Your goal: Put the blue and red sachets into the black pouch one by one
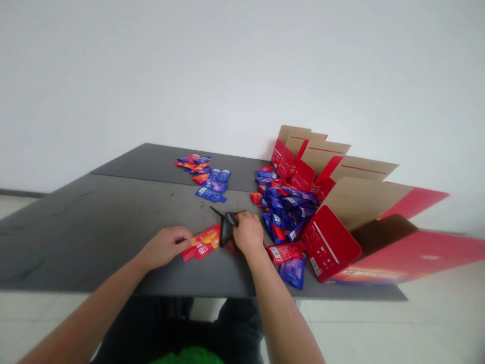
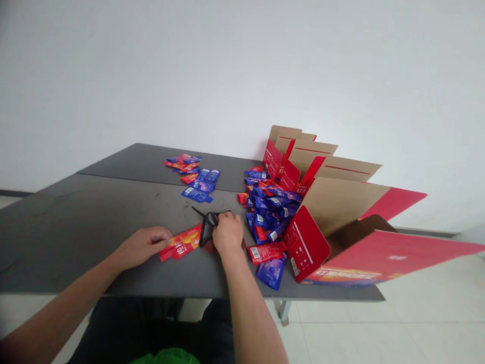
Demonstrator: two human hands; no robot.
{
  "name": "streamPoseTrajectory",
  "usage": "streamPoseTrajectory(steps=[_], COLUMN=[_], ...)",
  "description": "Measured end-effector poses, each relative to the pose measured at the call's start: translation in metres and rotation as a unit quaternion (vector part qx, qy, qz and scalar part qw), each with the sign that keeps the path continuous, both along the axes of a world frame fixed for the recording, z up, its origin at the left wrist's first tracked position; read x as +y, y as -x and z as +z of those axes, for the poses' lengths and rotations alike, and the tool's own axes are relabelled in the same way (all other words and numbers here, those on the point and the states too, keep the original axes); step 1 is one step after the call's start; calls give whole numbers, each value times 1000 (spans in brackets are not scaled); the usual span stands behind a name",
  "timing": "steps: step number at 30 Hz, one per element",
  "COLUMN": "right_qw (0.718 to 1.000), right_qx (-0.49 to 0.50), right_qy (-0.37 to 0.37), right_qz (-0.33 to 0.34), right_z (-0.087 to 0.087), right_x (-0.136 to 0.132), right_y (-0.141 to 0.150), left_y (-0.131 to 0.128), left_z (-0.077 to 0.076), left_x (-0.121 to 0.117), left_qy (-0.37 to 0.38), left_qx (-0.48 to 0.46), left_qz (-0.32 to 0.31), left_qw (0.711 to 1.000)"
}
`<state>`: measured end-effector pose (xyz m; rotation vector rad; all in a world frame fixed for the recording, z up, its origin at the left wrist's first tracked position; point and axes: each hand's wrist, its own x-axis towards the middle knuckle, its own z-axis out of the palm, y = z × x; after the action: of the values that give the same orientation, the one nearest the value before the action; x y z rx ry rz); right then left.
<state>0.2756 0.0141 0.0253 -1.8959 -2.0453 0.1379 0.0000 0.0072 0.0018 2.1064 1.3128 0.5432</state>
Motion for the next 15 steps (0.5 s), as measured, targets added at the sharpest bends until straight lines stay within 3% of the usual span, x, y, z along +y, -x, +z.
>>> streamPoseTrajectory(steps=[6, 11, 15], right_qw=[989, 988, 995], right_qx=[67, 74, 65], right_qy=[-13, -7, -28], right_qz=[132, 134, 63], right_z=[-8, -11, -12], right_x=[-27, -42, -54], right_y=[15, 22, 33], left_y=[-4, -4, 0], left_z=[6, 5, -1], left_x=[-3, -4, 0], left_qy=[16, -8, -9], left_qx=[-10, 24, 32], left_qz=[4, 12, 9], left_qw=[1000, 1000, 999])
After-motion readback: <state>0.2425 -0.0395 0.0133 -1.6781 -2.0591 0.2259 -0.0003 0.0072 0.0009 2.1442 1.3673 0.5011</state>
